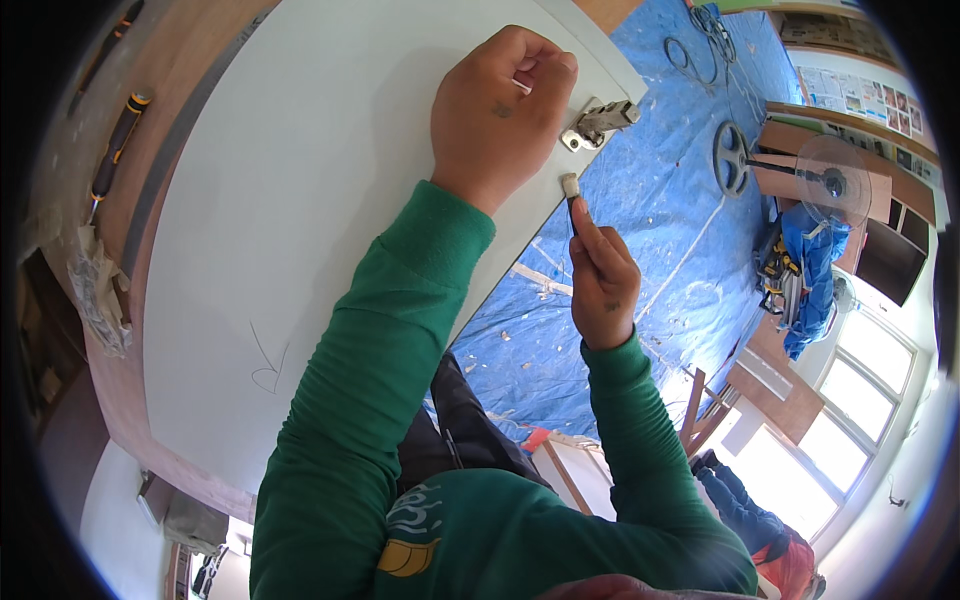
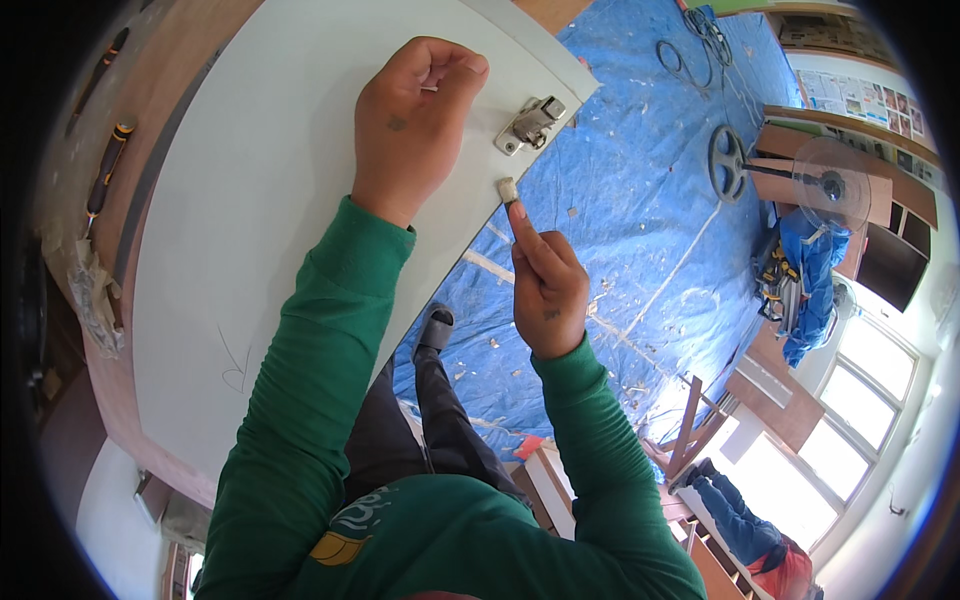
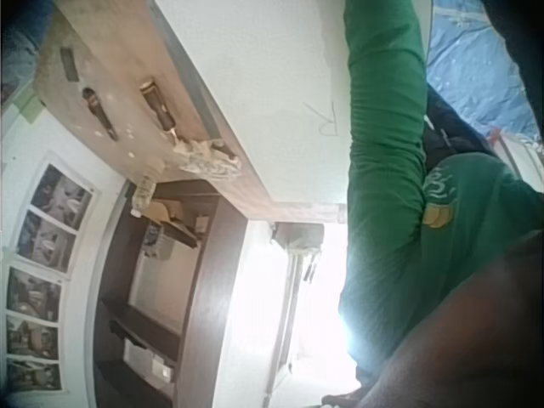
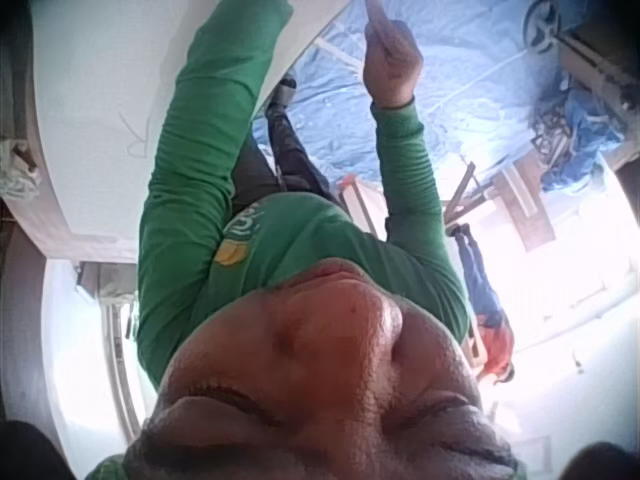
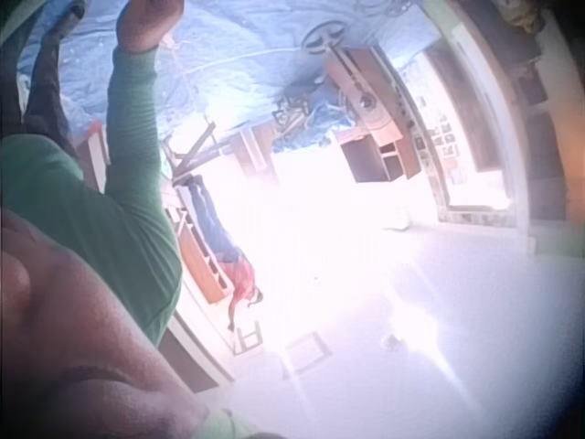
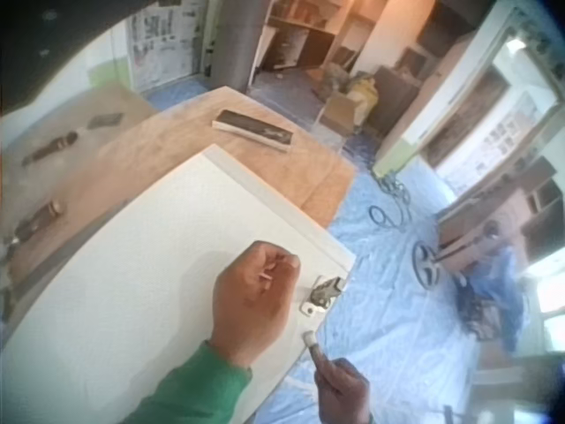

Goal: The person positions a white cabinet door on a workbench and uses a screwdriver to fasten two metal hinges to the door. The person repeatedly adjusts the door and tightens the screws on each hinge.

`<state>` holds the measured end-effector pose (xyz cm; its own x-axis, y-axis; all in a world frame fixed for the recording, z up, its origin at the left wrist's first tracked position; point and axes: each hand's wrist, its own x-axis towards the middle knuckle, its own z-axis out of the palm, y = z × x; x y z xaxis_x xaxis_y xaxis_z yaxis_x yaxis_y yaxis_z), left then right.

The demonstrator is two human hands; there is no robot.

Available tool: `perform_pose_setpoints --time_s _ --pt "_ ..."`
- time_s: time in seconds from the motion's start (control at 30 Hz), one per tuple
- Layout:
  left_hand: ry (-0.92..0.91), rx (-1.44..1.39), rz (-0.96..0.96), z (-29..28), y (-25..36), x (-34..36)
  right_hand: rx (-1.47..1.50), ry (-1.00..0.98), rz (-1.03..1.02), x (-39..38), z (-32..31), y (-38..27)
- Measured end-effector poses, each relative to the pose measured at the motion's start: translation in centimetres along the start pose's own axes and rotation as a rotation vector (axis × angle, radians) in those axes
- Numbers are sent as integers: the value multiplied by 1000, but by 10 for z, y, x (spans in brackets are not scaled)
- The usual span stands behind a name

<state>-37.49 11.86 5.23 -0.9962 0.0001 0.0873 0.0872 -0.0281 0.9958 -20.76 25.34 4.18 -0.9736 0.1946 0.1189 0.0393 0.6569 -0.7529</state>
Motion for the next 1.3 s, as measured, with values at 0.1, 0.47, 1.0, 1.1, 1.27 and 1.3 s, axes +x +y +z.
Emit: perform_pose_setpoints --time_s 0.1,0.47,1.0,1.1,1.27,1.3 --pt "-5 -2 30 1 -2 0 28 0 61 21 1 -1" --pt "-22 26 27 1 0 0 61 -8 75 14 -1 2" --pt "-725 -216 -121 -1 5 -14 1197 -169 555 8 -45 -25" --pt "-755 -143 -50 -1 6 -14 1207 -158 572 6 -40 -29" --pt "-731 -181 -20 -1 11 -15 1132 -134 598 7 -40 -36" --pt "-713 -186 -17 0 12 -16 1103 -132 613 7 -40 -39"
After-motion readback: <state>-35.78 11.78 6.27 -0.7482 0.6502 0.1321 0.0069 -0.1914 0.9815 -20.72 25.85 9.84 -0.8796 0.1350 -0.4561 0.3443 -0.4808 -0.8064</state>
